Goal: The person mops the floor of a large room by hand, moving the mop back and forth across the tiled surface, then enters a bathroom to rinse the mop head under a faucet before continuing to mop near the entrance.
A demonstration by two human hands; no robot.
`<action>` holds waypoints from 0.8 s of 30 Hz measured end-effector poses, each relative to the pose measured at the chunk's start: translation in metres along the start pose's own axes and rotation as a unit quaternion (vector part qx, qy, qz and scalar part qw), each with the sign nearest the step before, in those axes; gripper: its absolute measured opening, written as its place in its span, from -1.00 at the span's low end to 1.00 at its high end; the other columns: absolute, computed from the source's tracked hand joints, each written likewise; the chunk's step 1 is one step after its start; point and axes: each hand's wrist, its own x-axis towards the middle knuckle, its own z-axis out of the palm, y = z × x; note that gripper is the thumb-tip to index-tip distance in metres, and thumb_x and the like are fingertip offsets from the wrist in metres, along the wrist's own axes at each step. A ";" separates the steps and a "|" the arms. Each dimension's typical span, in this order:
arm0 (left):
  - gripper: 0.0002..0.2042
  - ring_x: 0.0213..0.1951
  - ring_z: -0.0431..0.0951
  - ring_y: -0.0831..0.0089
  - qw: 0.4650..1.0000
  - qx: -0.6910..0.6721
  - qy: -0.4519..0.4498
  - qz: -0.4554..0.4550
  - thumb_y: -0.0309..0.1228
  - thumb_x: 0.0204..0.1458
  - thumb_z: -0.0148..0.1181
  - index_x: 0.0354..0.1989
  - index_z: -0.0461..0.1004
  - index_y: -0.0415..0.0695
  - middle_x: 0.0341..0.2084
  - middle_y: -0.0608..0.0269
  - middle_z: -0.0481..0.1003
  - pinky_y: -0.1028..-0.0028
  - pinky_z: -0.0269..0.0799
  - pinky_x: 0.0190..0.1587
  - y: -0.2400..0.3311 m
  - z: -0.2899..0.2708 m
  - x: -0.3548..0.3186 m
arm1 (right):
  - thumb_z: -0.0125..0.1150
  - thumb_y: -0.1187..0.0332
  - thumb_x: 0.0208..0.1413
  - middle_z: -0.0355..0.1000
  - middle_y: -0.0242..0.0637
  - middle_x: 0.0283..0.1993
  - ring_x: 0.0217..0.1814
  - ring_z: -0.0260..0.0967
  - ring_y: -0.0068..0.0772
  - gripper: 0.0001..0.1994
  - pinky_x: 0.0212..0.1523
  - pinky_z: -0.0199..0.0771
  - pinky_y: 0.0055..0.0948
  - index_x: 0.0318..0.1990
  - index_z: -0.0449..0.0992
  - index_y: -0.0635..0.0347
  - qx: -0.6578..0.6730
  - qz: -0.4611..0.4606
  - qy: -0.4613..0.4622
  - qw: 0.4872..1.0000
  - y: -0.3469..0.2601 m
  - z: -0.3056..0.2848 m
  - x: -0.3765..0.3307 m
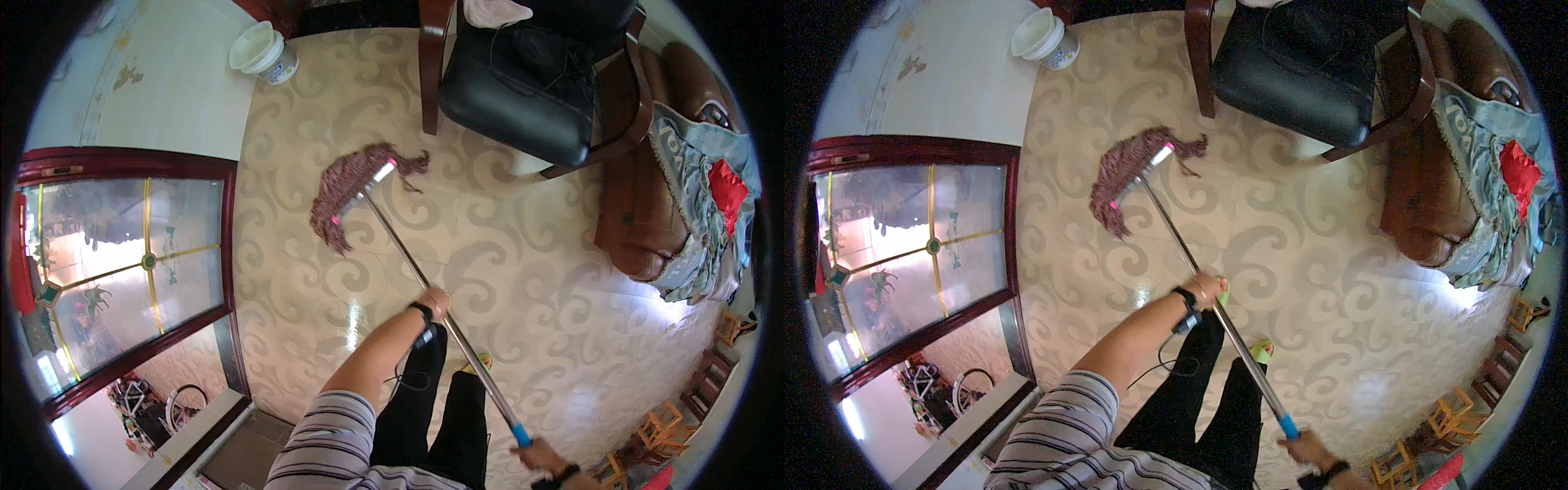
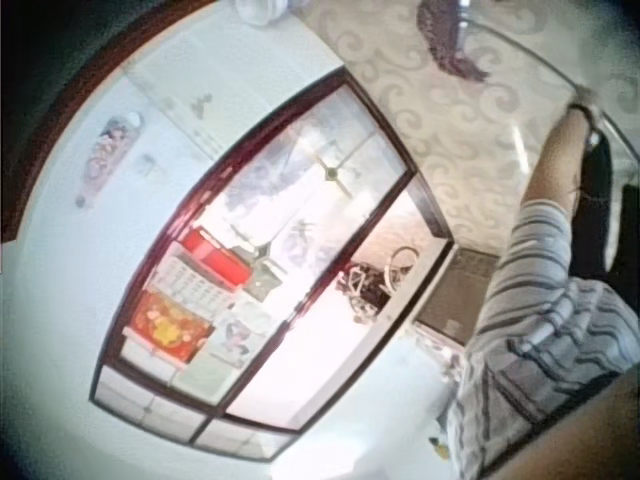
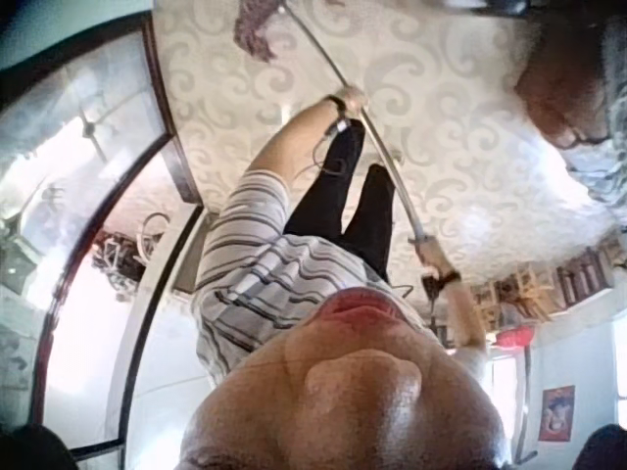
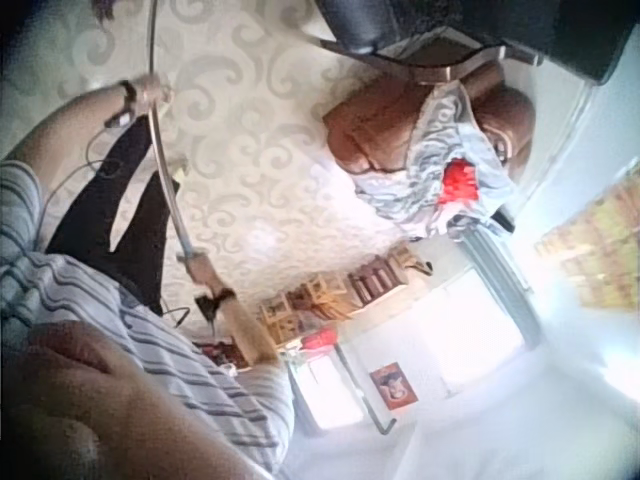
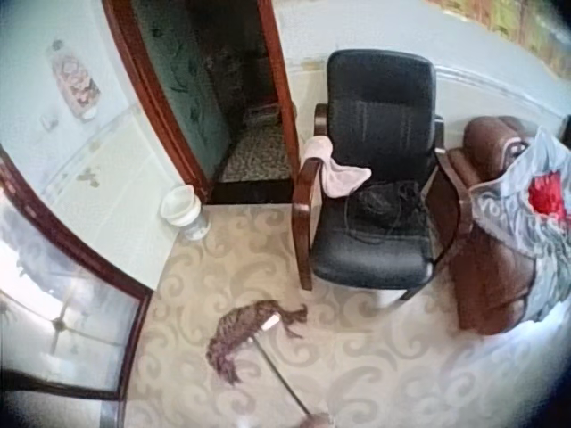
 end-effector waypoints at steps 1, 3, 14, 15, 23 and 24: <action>-0.86 -0.33 0.47 0.15 0.997 0.010 0.080 0.014 -0.28 -0.36 0.21 -0.57 0.55 0.00 -0.51 0.15 0.50 0.34 0.33 -0.12 -0.033 -0.023 -0.001 | 0.26 0.21 -0.13 0.17 -0.39 -0.82 -0.84 0.10 -0.54 -0.67 -0.79 0.07 -0.52 -0.73 0.32 0.17 -0.017 -0.062 0.009 0.998 -0.029 -0.001 0.019; -0.65 -0.05 0.33 0.20 0.955 -0.081 0.244 -0.148 -0.29 -0.41 0.26 -0.30 0.50 0.05 -0.16 0.20 0.41 0.36 0.27 -0.01 -0.126 -0.021 -0.026 | 0.20 0.17 -0.10 0.20 -0.36 -0.83 -0.84 0.13 -0.52 -0.63 -0.78 0.08 -0.52 -0.77 0.30 0.16 -0.104 -0.176 -0.011 0.979 -0.125 0.005 0.034; -0.48 0.17 0.06 0.14 0.921 0.049 0.320 -0.216 -0.56 -0.24 0.12 0.02 0.27 -0.06 0.09 0.12 0.19 0.36 0.03 0.19 -0.124 -0.066 -0.045 | 0.20 0.08 -0.25 0.33 -0.20 -0.75 -0.64 0.37 -0.26 -0.60 -0.60 0.33 -0.33 -0.70 0.38 0.31 -0.094 -0.485 0.088 0.865 -0.362 0.061 0.100; -0.48 0.16 0.07 0.15 0.916 0.067 0.335 -0.210 -0.58 -0.26 0.13 0.01 0.27 -0.09 0.08 0.11 0.19 0.36 0.04 0.18 -0.108 -0.063 -0.043 | 0.18 0.05 -0.25 0.32 -0.20 -0.74 -0.64 0.36 -0.28 -0.59 -0.59 0.31 -0.32 -0.70 0.37 0.30 -0.094 -0.482 0.090 0.866 -0.348 0.052 0.100; -0.38 0.15 0.08 0.12 0.914 0.057 0.315 -0.250 -0.52 -0.31 0.22 0.06 0.19 -0.07 0.13 0.00 0.06 0.34 0.09 0.15 0.006 -0.015 -0.014 | 0.09 0.02 -0.24 0.34 -0.12 -0.73 -0.62 0.36 -0.16 -0.55 -0.47 0.32 -0.25 -0.67 0.41 0.36 -0.155 -0.482 0.092 0.857 -0.142 -0.038 0.096; -0.34 0.15 0.08 0.12 0.918 0.003 0.307 -0.251 -0.48 -0.33 0.25 0.08 0.16 -0.06 0.15 -0.01 0.02 0.35 0.10 0.14 0.020 0.003 -0.004 | 0.09 0.01 -0.23 0.35 -0.09 -0.70 -0.59 0.36 -0.12 -0.55 -0.43 0.31 -0.23 -0.65 0.41 0.35 -0.118 -0.468 0.072 0.873 -0.104 -0.053 0.082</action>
